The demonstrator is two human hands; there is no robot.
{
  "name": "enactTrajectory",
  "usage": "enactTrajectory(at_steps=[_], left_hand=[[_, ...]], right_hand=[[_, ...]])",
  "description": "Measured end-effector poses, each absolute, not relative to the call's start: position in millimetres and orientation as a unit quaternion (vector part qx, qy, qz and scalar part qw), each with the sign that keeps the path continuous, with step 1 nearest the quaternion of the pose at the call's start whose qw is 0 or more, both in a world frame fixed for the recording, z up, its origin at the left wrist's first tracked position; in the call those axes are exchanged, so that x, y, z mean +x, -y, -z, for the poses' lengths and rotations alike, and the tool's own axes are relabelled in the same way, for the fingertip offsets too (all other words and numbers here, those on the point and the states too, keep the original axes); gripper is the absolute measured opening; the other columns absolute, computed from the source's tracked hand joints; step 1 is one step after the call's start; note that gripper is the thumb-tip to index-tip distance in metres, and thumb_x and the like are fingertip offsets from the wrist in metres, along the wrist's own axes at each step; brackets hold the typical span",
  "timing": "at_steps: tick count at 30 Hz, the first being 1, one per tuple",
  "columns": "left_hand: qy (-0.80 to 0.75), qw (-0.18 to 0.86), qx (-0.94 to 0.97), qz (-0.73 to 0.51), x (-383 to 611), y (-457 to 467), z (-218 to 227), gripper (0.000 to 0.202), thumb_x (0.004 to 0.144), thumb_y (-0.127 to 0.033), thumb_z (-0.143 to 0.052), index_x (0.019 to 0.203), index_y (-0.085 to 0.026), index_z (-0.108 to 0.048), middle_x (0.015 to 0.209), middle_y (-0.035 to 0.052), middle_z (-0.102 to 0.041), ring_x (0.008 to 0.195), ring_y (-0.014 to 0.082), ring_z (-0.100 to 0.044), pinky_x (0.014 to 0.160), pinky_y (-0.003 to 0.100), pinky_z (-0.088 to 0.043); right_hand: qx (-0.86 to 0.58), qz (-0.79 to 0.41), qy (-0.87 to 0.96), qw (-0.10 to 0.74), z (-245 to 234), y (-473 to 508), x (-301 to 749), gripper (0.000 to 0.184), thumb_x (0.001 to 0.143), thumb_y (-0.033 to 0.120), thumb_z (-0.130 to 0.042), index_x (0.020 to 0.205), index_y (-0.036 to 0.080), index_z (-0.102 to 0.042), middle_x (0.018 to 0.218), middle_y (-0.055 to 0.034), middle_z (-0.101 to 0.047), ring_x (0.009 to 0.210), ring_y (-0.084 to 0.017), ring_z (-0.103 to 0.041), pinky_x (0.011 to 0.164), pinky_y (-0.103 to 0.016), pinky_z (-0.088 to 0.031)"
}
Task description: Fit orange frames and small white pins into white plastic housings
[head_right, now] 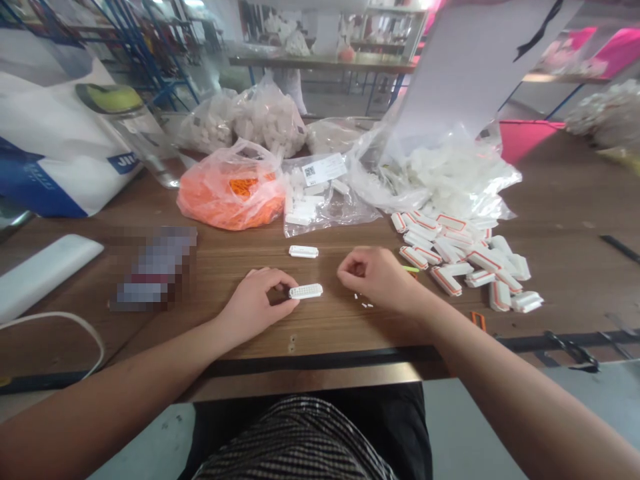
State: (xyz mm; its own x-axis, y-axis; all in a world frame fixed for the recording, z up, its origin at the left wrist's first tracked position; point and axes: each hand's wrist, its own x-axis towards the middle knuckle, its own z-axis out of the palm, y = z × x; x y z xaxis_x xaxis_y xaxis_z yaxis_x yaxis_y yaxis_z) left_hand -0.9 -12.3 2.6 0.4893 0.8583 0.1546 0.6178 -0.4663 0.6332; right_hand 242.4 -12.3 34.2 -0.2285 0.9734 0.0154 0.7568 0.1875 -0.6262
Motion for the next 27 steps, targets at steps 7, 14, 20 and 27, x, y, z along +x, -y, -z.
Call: enactTrajectory(at_steps=[7, 14, 20, 27], left_hand=[[-0.443, 0.251, 0.827, -0.236, -1.4, 11.6, -0.9, 0.007, 0.076, -0.024, -0.066, 0.082, -0.022, -0.062, 0.075, -0.0037, -0.066, 0.075, 0.0172, -0.058, 0.078, 0.036, -0.037], [-0.443, 0.253, 0.827, -0.236, -2.3, 11.1, 0.4, 0.007, 0.076, -0.025, -0.067, 0.078, -0.021, -0.062, 0.071, -0.0033, -0.063, 0.073, 0.0173, -0.057, 0.077, 0.036, -0.038], [-0.448, 0.259, 0.825, -0.229, -1.4, 11.6, -1.0, 0.007, 0.075, -0.024, -0.068, 0.078, -0.021, -0.063, 0.071, -0.0030, -0.063, 0.073, 0.0176, -0.058, 0.076, 0.035, -0.037], [-0.447, 0.261, 0.824, -0.230, -1.7, 11.9, -0.2, 0.008, 0.075, -0.024, -0.069, 0.079, -0.021, -0.064, 0.071, -0.0034, -0.063, 0.074, 0.0176, -0.058, 0.077, 0.035, -0.037]], right_hand=[[-0.490, -0.313, 0.776, 0.244, -25.5, 20.1, 188.4, 0.012, 0.080, 0.024, -0.061, 0.069, 0.021, -0.064, 0.053, 0.0073, -0.049, 0.051, -0.008, -0.045, 0.075, -0.035, -0.041], [-0.472, -0.272, 0.800, 0.252, -19.2, 17.6, 184.2, 0.011, 0.080, 0.022, -0.061, 0.069, 0.020, -0.064, 0.056, 0.0063, -0.053, 0.053, -0.009, -0.046, 0.076, -0.036, -0.039], [-0.471, -0.255, 0.802, 0.264, -17.3, 19.2, 182.2, 0.011, 0.080, 0.022, -0.062, 0.070, 0.020, -0.065, 0.056, 0.0056, -0.054, 0.054, -0.009, -0.048, 0.075, -0.035, -0.038], [-0.436, -0.194, 0.840, 0.259, -15.8, 18.7, 183.2, 0.011, 0.081, 0.020, -0.059, 0.073, 0.018, -0.066, 0.058, 0.0039, -0.057, 0.055, -0.010, -0.050, 0.073, -0.034, -0.035]])
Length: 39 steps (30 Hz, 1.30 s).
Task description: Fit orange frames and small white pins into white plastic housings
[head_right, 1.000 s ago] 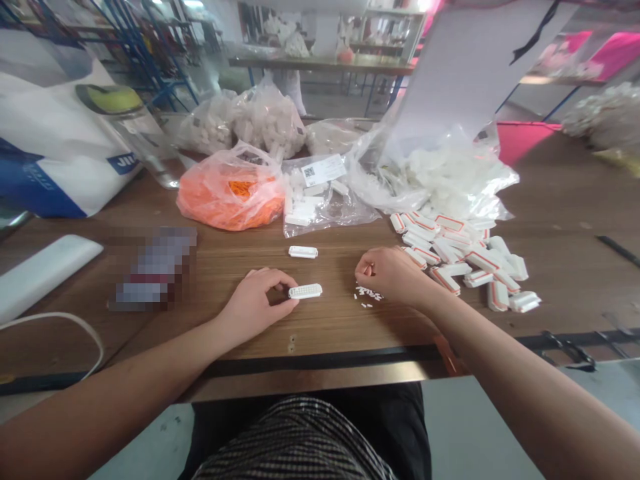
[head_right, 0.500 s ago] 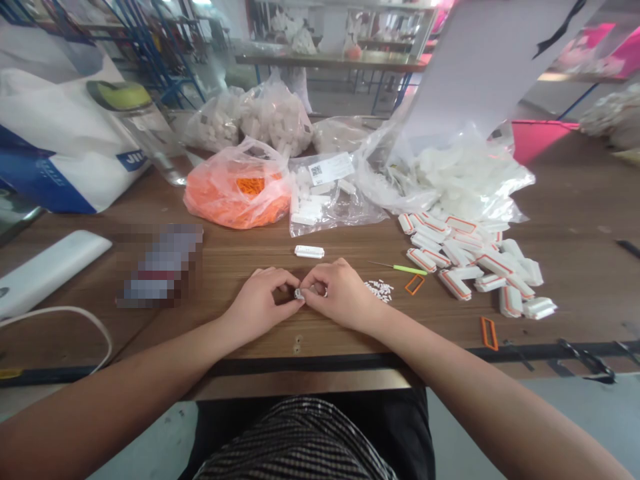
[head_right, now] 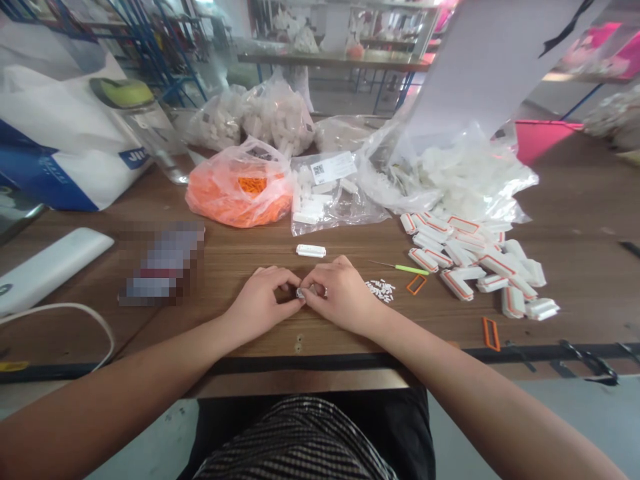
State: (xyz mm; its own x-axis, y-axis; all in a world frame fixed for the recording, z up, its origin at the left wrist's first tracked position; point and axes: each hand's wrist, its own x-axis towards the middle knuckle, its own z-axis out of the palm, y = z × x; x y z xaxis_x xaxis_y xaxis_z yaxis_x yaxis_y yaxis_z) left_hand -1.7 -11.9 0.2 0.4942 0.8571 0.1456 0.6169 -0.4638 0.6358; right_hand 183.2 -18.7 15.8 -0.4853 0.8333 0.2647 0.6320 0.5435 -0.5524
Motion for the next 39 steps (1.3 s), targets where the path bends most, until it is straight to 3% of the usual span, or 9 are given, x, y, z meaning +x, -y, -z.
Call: enactTrajectory(at_steps=[9, 17, 22, 26, 30, 35, 39], left_hand=[[-0.449, 0.267, 0.819, -0.238, -1.5, 12.3, -0.3, 0.007, 0.074, -0.023, -0.069, 0.079, -0.022, -0.065, 0.071, -0.0037, -0.064, 0.073, 0.0171, -0.057, 0.077, 0.036, -0.037], [-0.459, 0.275, 0.812, -0.233, -1.8, 11.1, 0.1, 0.011, 0.071, -0.019, -0.069, 0.081, -0.024, -0.067, 0.071, -0.0047, -0.064, 0.072, 0.0164, -0.057, 0.078, 0.035, -0.037], [-0.456, 0.270, 0.815, -0.234, -2.6, 11.4, -1.3, 0.007, 0.074, -0.023, -0.068, 0.081, -0.025, -0.067, 0.070, -0.0050, -0.065, 0.071, 0.0163, -0.057, 0.077, 0.035, -0.037], [-0.458, 0.264, 0.817, -0.232, -2.4, 10.9, -3.1, 0.006, 0.074, -0.022, -0.068, 0.079, -0.024, -0.066, 0.072, -0.0043, -0.066, 0.071, 0.0167, -0.057, 0.078, 0.035, -0.037], [-0.456, 0.261, 0.819, -0.231, -2.3, 9.7, -2.4, 0.007, 0.074, -0.024, -0.068, 0.080, -0.025, -0.066, 0.072, -0.0039, -0.066, 0.072, 0.0172, -0.058, 0.077, 0.035, -0.038], [-0.458, 0.261, 0.819, -0.228, -2.4, 9.8, -2.8, 0.008, 0.074, -0.024, -0.068, 0.082, -0.024, -0.067, 0.073, -0.0039, -0.065, 0.073, 0.0169, -0.058, 0.078, 0.036, -0.038], [-0.461, 0.266, 0.815, -0.228, -2.4, 10.4, -3.8, 0.007, 0.074, -0.024, -0.067, 0.081, -0.024, -0.067, 0.072, -0.0039, -0.064, 0.072, 0.0166, -0.058, 0.079, 0.036, -0.038]], right_hand=[[-0.414, -0.157, 0.854, 0.275, -17.2, 22.0, 186.5, 0.017, 0.084, 0.021, -0.053, 0.080, 0.019, -0.070, 0.062, 0.0010, -0.063, 0.057, -0.011, -0.053, 0.071, -0.033, -0.035], [-0.362, 0.044, 0.910, 0.197, -16.3, 33.9, 178.2, 0.028, 0.086, 0.020, -0.047, 0.074, 0.016, -0.072, 0.058, -0.0042, -0.062, 0.060, -0.017, -0.052, 0.070, -0.037, -0.034], [-0.505, -0.067, 0.830, 0.227, -33.3, 25.7, 212.4, 0.023, 0.085, 0.022, -0.051, 0.080, 0.019, -0.073, 0.068, -0.0022, -0.068, 0.066, -0.016, -0.060, 0.072, -0.033, -0.039], [-0.643, -0.147, 0.747, 0.085, -45.3, 9.9, 267.4, 0.016, 0.076, 0.026, -0.058, 0.074, 0.021, -0.073, 0.076, -0.0028, -0.072, 0.068, -0.019, -0.064, 0.063, -0.030, -0.043], [-0.640, -0.209, 0.738, 0.056, -45.3, 4.6, 293.8, 0.017, 0.076, 0.029, -0.058, 0.077, 0.023, -0.074, 0.080, -0.0013, -0.073, 0.074, -0.019, -0.066, 0.066, -0.029, -0.047], [-0.575, -0.170, 0.800, 0.022, -40.6, 4.1, 291.1, 0.020, 0.079, 0.024, -0.053, 0.075, 0.023, -0.072, 0.081, -0.0025, -0.072, 0.072, -0.017, -0.063, 0.069, -0.031, -0.044], [-0.561, -0.101, 0.821, -0.030, -38.6, 1.5, 292.7, 0.025, 0.080, 0.020, -0.047, 0.065, 0.021, -0.067, 0.075, -0.0044, -0.069, 0.067, -0.018, -0.060, 0.062, -0.032, -0.040]])
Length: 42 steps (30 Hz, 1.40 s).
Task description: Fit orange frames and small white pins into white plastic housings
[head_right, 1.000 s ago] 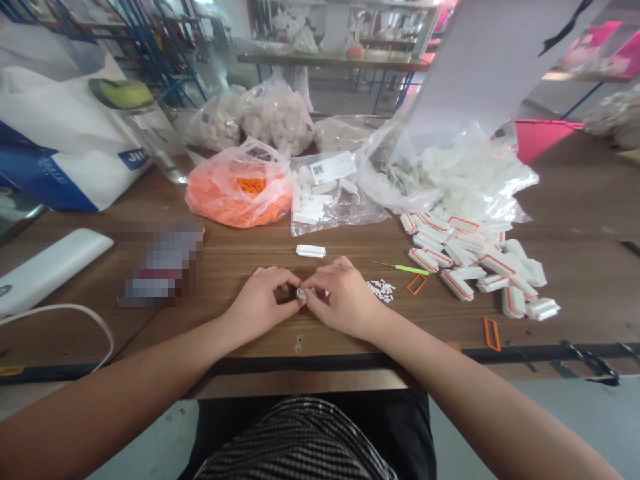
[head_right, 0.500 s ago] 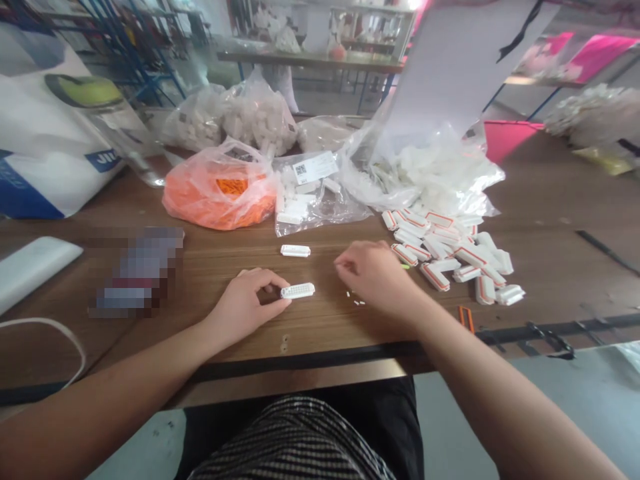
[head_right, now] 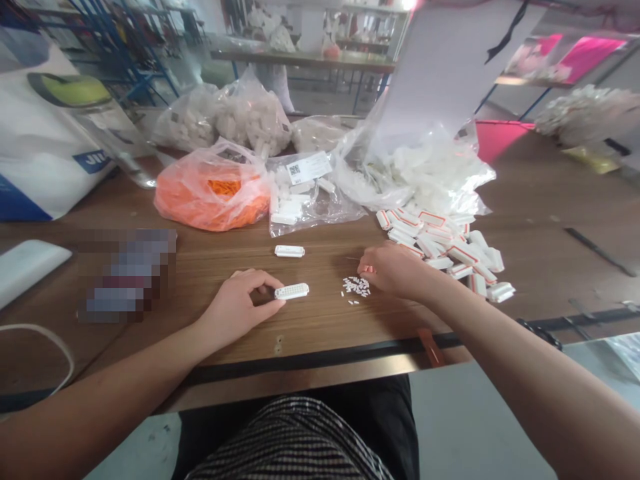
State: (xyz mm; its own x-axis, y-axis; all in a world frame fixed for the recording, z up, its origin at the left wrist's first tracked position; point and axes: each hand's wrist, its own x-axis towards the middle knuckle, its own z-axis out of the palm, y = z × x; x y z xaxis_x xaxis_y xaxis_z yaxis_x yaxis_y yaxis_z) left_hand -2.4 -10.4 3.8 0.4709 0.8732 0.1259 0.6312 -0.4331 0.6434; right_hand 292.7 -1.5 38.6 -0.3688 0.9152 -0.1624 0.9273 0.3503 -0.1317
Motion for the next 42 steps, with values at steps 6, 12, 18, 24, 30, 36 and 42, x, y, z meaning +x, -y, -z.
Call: enactTrajectory(at_steps=[6, 12, 18, 24, 30, 36, 42], left_hand=[[-0.461, 0.269, 0.813, -0.232, -1.9, 11.1, -2.8, 0.006, 0.074, -0.025, -0.066, 0.080, -0.024, -0.066, 0.072, -0.0034, -0.065, 0.072, 0.0169, -0.057, 0.079, 0.036, -0.038], [-0.456, 0.277, 0.816, -0.223, -3.0, 11.4, -3.3, 0.008, 0.075, -0.025, -0.067, 0.083, -0.024, -0.066, 0.073, -0.0037, -0.066, 0.073, 0.0169, -0.058, 0.081, 0.037, -0.037], [-0.443, 0.265, 0.826, -0.225, -4.0, 10.3, -1.8, 0.008, 0.075, -0.025, -0.069, 0.080, -0.022, -0.064, 0.071, -0.0035, -0.064, 0.072, 0.0171, -0.057, 0.077, 0.035, -0.038], [-0.444, 0.266, 0.825, -0.227, -3.4, 10.6, -2.8, 0.008, 0.075, -0.026, -0.069, 0.080, -0.022, -0.064, 0.070, -0.0038, -0.064, 0.071, 0.0171, -0.057, 0.078, 0.036, -0.038], [-0.447, 0.268, 0.823, -0.227, -3.1, 10.9, -3.9, 0.008, 0.074, -0.025, -0.069, 0.079, -0.022, -0.064, 0.069, -0.0038, -0.063, 0.070, 0.0167, -0.057, 0.077, 0.035, -0.038], [-0.456, 0.284, 0.813, -0.226, -2.7, 10.6, -2.8, 0.010, 0.072, -0.022, -0.069, 0.081, -0.024, -0.067, 0.071, -0.0043, -0.065, 0.073, 0.0174, -0.057, 0.079, 0.036, -0.037], [-0.454, 0.281, 0.815, -0.226, -2.9, 9.6, -2.8, 0.008, 0.074, -0.024, -0.068, 0.082, -0.025, -0.067, 0.072, -0.0042, -0.066, 0.073, 0.0173, -0.057, 0.079, 0.037, -0.037]], right_hand=[[0.602, 0.174, -0.777, -0.056, -43.4, 3.9, 281.4, 0.011, 0.073, 0.021, -0.056, 0.067, 0.020, -0.065, 0.066, -0.0014, -0.067, 0.059, -0.015, -0.058, 0.057, -0.030, -0.042], [0.500, 0.357, -0.753, -0.235, -40.3, 17.2, 212.0, 0.013, 0.081, 0.025, -0.057, 0.075, 0.019, -0.066, 0.067, 0.0009, -0.062, 0.058, -0.010, -0.051, 0.054, -0.025, -0.040], [0.473, 0.344, -0.772, -0.247, -19.1, 13.9, 185.0, 0.013, 0.082, 0.023, -0.060, 0.072, 0.018, -0.067, 0.059, 0.0042, -0.055, 0.054, -0.008, -0.045, 0.059, -0.027, -0.036], [0.470, 0.301, -0.792, -0.248, -17.1, 15.2, 188.7, 0.014, 0.082, 0.024, -0.061, 0.069, 0.019, -0.064, 0.057, 0.0051, -0.054, 0.053, -0.008, -0.045, 0.068, -0.031, -0.038], [0.437, 0.215, -0.840, -0.240, -20.7, 15.3, 189.0, 0.013, 0.084, 0.023, -0.058, 0.073, 0.019, -0.065, 0.061, 0.0038, -0.058, 0.058, -0.009, -0.051, 0.076, -0.034, -0.036], [0.377, 0.025, -0.906, -0.191, -25.3, 28.5, 180.0, 0.027, 0.086, 0.021, -0.048, 0.069, 0.018, -0.069, 0.061, -0.0025, -0.061, 0.061, -0.016, -0.052, 0.072, -0.037, -0.033], [0.469, 0.065, -0.856, -0.208, -34.2, 28.4, 213.7, 0.024, 0.088, 0.024, -0.050, 0.081, 0.021, -0.073, 0.067, -0.0016, -0.067, 0.065, -0.015, -0.058, 0.071, -0.033, -0.036]])
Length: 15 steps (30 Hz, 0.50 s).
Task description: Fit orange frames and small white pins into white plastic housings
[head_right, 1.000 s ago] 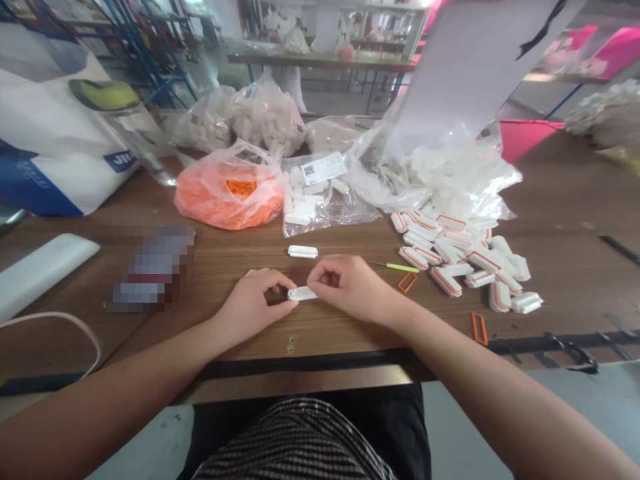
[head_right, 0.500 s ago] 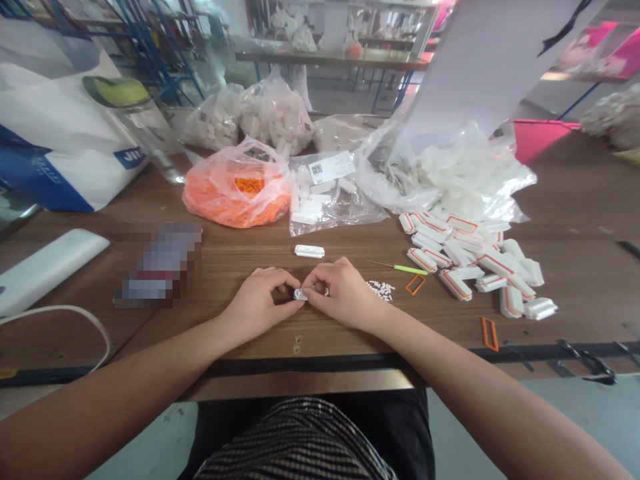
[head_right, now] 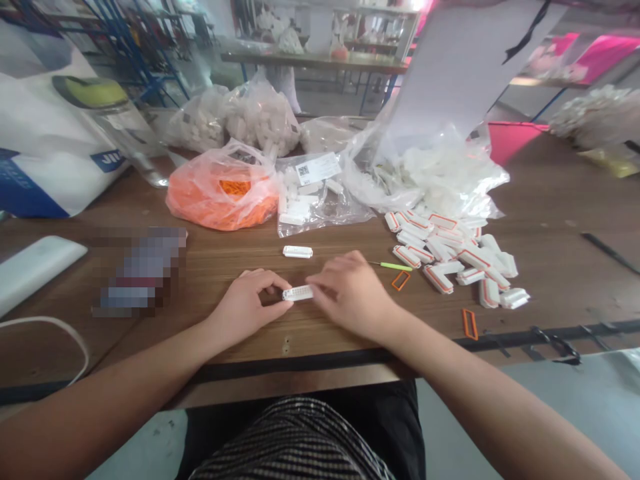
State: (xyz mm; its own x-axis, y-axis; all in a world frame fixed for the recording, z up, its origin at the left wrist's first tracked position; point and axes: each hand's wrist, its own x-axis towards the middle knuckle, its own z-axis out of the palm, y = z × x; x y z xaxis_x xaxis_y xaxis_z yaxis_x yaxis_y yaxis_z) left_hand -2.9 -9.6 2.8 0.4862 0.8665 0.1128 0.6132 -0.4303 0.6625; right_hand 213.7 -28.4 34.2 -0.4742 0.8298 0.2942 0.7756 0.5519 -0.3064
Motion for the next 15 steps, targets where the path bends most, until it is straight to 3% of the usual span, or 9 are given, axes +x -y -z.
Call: enactTrajectory(at_steps=[2, 6, 15], left_hand=[[-0.455, 0.278, 0.815, -0.226, -2.8, 10.0, -3.7, 0.007, 0.074, -0.024, -0.068, 0.081, -0.025, -0.067, 0.072, -0.0040, -0.066, 0.073, 0.0173, -0.057, 0.079, 0.036, -0.037], [-0.458, 0.273, 0.816, -0.225, -2.2, 10.5, -4.6, 0.006, 0.074, -0.024, -0.067, 0.080, -0.024, -0.067, 0.071, -0.0036, -0.065, 0.072, 0.0173, -0.057, 0.078, 0.036, -0.038], [-0.460, 0.271, 0.815, -0.228, -3.0, 11.2, -6.1, 0.006, 0.074, -0.024, -0.067, 0.079, -0.025, -0.066, 0.072, -0.0033, -0.064, 0.071, 0.0175, -0.057, 0.079, 0.037, -0.039]], right_hand=[[-0.543, -0.090, 0.819, 0.162, -36.9, 20.9, 241.9, 0.020, 0.081, 0.024, -0.055, 0.070, 0.022, -0.072, 0.066, -0.0007, -0.068, 0.063, -0.015, -0.059, 0.065, -0.030, -0.038], [-0.621, -0.148, 0.766, 0.072, -34.4, 9.9, 283.2, 0.018, 0.076, 0.030, -0.059, 0.065, 0.023, -0.072, 0.067, 0.0004, -0.071, 0.058, -0.016, -0.061, 0.055, -0.027, -0.038], [-0.571, -0.067, 0.818, 0.018, -35.7, 9.5, 269.5, 0.020, 0.072, 0.019, -0.054, 0.060, 0.021, -0.069, 0.065, -0.0023, -0.070, 0.061, -0.017, -0.060, 0.066, -0.030, -0.039]])
